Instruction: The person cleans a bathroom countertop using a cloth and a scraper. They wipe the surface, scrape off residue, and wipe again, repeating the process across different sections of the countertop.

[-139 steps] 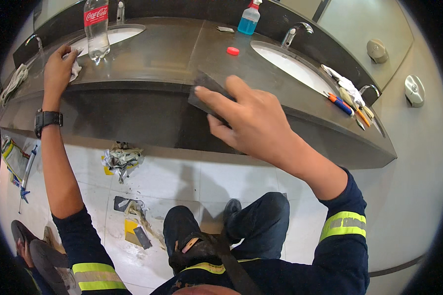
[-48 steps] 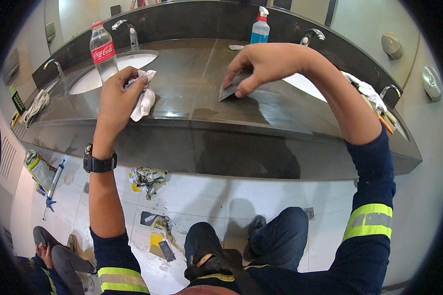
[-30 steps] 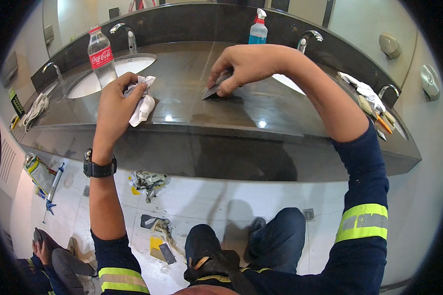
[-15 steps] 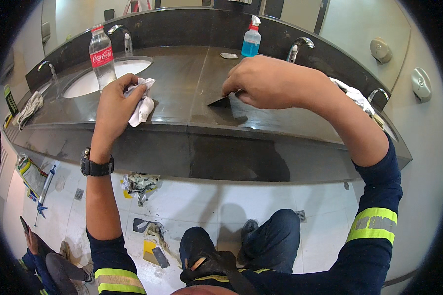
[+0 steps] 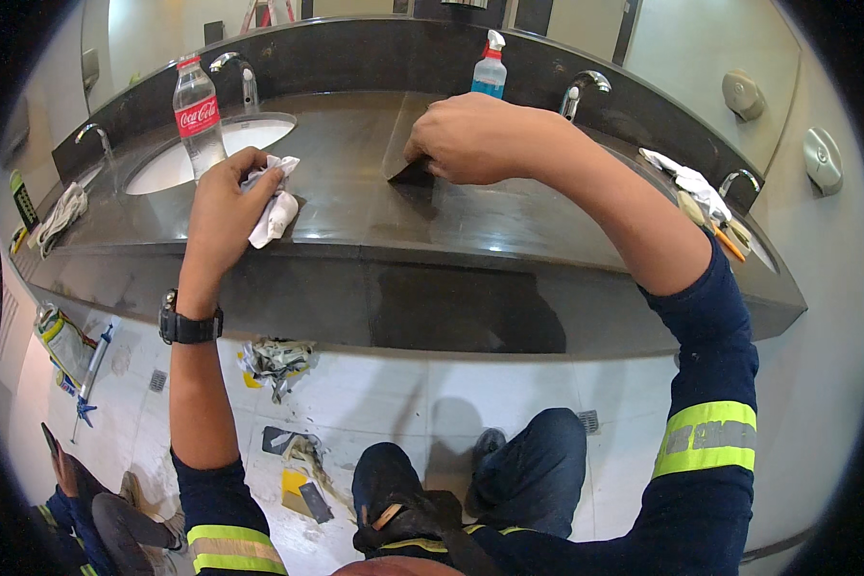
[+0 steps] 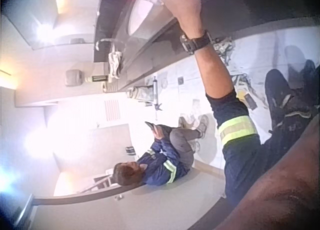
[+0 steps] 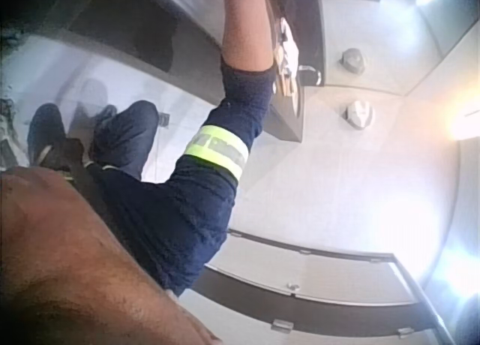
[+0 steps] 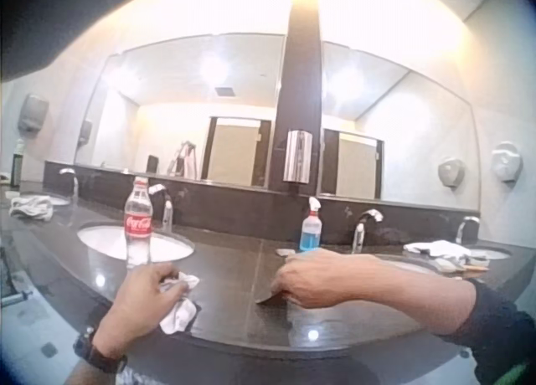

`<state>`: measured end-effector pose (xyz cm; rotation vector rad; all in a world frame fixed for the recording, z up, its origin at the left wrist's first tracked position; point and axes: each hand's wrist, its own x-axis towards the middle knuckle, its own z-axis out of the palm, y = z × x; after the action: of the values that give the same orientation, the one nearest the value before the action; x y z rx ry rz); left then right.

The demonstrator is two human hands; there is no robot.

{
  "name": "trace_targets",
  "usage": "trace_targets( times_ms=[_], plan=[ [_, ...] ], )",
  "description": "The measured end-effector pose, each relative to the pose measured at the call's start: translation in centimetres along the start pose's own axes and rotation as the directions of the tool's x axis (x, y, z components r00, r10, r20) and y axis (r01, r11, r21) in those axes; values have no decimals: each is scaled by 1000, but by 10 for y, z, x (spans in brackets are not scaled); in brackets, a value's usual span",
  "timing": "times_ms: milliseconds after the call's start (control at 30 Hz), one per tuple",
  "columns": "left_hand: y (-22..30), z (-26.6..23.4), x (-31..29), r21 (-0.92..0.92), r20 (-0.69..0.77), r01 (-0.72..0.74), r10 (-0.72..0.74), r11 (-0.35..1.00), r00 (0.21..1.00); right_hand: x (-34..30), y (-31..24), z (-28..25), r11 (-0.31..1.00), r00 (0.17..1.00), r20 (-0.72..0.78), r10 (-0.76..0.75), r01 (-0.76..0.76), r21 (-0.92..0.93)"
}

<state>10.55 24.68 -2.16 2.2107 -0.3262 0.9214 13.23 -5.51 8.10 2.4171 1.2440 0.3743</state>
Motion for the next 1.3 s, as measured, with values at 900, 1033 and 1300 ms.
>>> trace_targets(
  times_ms=[900, 1033, 1300],
  plan=[
    [-2, -2, 0, 33, 2, -55, 55, 998, 998, -31, -4, 3, 906, 967, -154, -202, 244, 345],
    [-3, -3, 0, 9, 24, -3, 3, 1000, 1000, -13, -6, 3, 899, 969, -152, -197, 240, 366],
    [1, 0, -2, 2, 9, -10, 10, 1000, 1000, -7, -2, 1, 912, 961, -146, -234, 269, 309]
  ],
)
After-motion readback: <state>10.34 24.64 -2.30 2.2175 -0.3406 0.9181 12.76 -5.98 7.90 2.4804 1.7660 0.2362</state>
